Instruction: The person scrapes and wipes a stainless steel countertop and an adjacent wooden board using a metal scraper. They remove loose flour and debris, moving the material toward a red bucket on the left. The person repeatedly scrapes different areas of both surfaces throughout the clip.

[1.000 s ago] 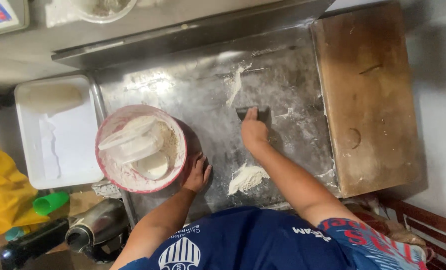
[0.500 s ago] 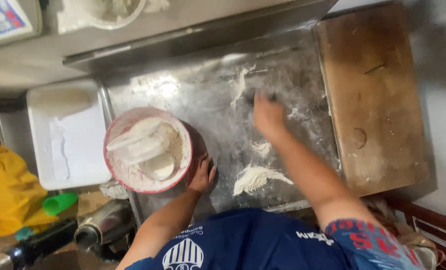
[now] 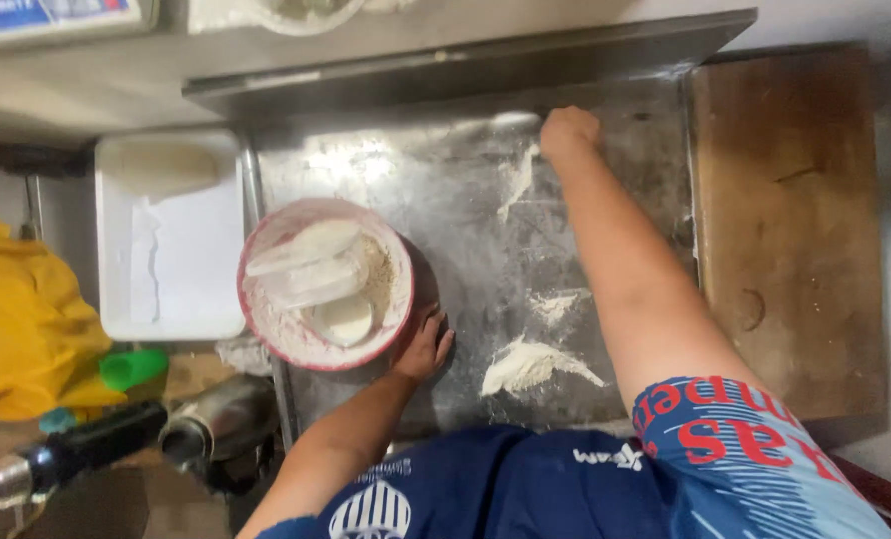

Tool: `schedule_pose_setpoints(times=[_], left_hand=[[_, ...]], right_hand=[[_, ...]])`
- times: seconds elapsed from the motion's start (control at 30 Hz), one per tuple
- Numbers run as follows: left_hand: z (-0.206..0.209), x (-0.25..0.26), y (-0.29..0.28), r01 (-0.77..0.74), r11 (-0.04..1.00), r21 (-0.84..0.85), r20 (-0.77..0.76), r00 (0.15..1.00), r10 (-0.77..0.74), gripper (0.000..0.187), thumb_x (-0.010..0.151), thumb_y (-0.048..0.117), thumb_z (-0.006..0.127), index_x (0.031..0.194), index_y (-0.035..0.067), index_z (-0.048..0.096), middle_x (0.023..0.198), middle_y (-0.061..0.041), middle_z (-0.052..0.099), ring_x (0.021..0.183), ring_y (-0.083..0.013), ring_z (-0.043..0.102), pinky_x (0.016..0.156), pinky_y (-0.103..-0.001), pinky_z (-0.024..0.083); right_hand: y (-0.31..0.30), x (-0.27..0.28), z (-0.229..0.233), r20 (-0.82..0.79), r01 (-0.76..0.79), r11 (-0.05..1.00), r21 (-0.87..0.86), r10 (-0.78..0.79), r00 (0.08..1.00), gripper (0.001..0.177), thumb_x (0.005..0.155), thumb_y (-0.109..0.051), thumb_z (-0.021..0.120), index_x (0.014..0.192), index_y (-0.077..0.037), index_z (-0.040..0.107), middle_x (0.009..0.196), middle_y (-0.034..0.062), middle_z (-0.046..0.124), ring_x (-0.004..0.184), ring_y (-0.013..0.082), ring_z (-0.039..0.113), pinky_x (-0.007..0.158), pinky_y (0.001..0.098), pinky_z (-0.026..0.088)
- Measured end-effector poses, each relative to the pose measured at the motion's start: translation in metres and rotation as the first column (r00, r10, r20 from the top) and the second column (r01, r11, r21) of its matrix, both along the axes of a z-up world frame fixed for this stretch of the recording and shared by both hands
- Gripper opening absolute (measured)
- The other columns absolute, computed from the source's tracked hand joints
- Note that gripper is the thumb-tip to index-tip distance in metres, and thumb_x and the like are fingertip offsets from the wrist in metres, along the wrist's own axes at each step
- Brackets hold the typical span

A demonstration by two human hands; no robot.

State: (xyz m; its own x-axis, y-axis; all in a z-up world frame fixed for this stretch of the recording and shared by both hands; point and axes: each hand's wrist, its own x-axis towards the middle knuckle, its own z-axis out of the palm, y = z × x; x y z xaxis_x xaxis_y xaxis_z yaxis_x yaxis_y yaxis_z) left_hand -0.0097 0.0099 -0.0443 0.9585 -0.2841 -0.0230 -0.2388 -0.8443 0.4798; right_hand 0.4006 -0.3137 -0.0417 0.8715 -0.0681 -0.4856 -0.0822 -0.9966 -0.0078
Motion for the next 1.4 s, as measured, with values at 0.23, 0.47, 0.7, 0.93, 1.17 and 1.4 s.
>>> schedule_pose_setpoints(times=[0.23,0.47,0.7,0.93,1.17,1.4], left_hand=[[0.034,0.010,-0.004,0.032,0.999,-0.041,0.088,0.996,-0.029,0.037,0.099,0.042,0.059,0.122,0.012,0.061,0.119,-0.019,0.065,0.119,-0.0399,0.062,0.101,-0.055,0.047],[0.041,0.014,-0.004,0.037,0.992,-0.117,0.054,0.998,-0.031,0.037,0.100,0.040,0.057,0.122,0.011,0.059,0.122,-0.019,0.062,0.121,-0.0394,0.060,0.101,-0.053,0.049],[0.067,0.019,-0.004,0.029,0.984,-0.178,0.050,0.999,-0.021,0.036,0.101,0.038,0.056,0.122,0.008,0.059,0.115,-0.022,0.062,0.116,-0.0423,0.062,0.098,-0.053,0.051],[0.065,0.018,-0.004,0.030,0.984,-0.178,0.053,0.998,-0.021,0.035,0.100,0.037,0.057,0.122,0.009,0.058,0.111,-0.024,0.062,0.112,-0.0435,0.063,0.095,-0.055,0.051],[-0.011,0.018,-0.005,0.002,0.975,-0.224,-0.060,0.998,-0.016,0.036,0.103,0.039,0.053,0.124,0.010,0.059,0.116,-0.024,0.065,0.118,-0.0418,0.061,0.104,-0.055,0.048],[0.062,0.012,-0.004,0.062,0.992,-0.109,0.034,0.998,-0.058,0.037,0.101,0.041,0.055,0.118,0.008,0.059,0.115,-0.023,0.063,0.115,-0.0432,0.061,0.103,-0.058,0.046]], right_hand=[[0.102,-0.171,0.054,-0.062,0.130,0.972,0.194,-0.120,0.991,0.031,0.096,-0.013,0.051,0.102,0.004,0.076,0.097,0.0269,0.075,0.096,0.0411,0.075,0.078,0.0566,0.060],[0.086,-0.317,0.090,-0.224,-0.170,0.978,0.119,0.193,0.955,0.044,0.104,-0.015,0.039,0.132,0.013,0.058,0.129,0.0290,0.063,0.095,0.0473,0.074,0.072,0.0722,0.053],[0.074,-0.208,0.068,0.340,-0.405,0.914,0.034,0.371,0.864,0.025,0.097,-0.009,0.055,0.100,0.000,0.079,0.092,0.0218,0.076,0.084,0.0393,0.076,0.068,0.0585,0.058],[0.125,-0.100,0.025,0.184,-0.455,0.890,-0.031,0.452,0.873,0.045,0.101,-0.014,0.049,0.143,-0.001,0.059,0.146,0.0207,0.058,0.100,0.0375,0.074,0.079,0.0537,0.059],[0.090,-0.280,0.078,0.092,-0.453,0.890,0.052,0.447,0.890,0.050,0.093,-0.004,0.051,0.142,0.008,0.054,0.144,0.0284,0.057,0.085,0.0383,0.076,0.068,0.0550,0.060],[0.048,-0.416,0.052,-0.079,-0.395,0.912,0.110,0.404,0.911,0.052,0.091,-0.012,0.055,0.143,-0.001,0.056,0.150,0.0225,0.054,0.078,0.0392,0.076,0.060,0.0559,0.060]])
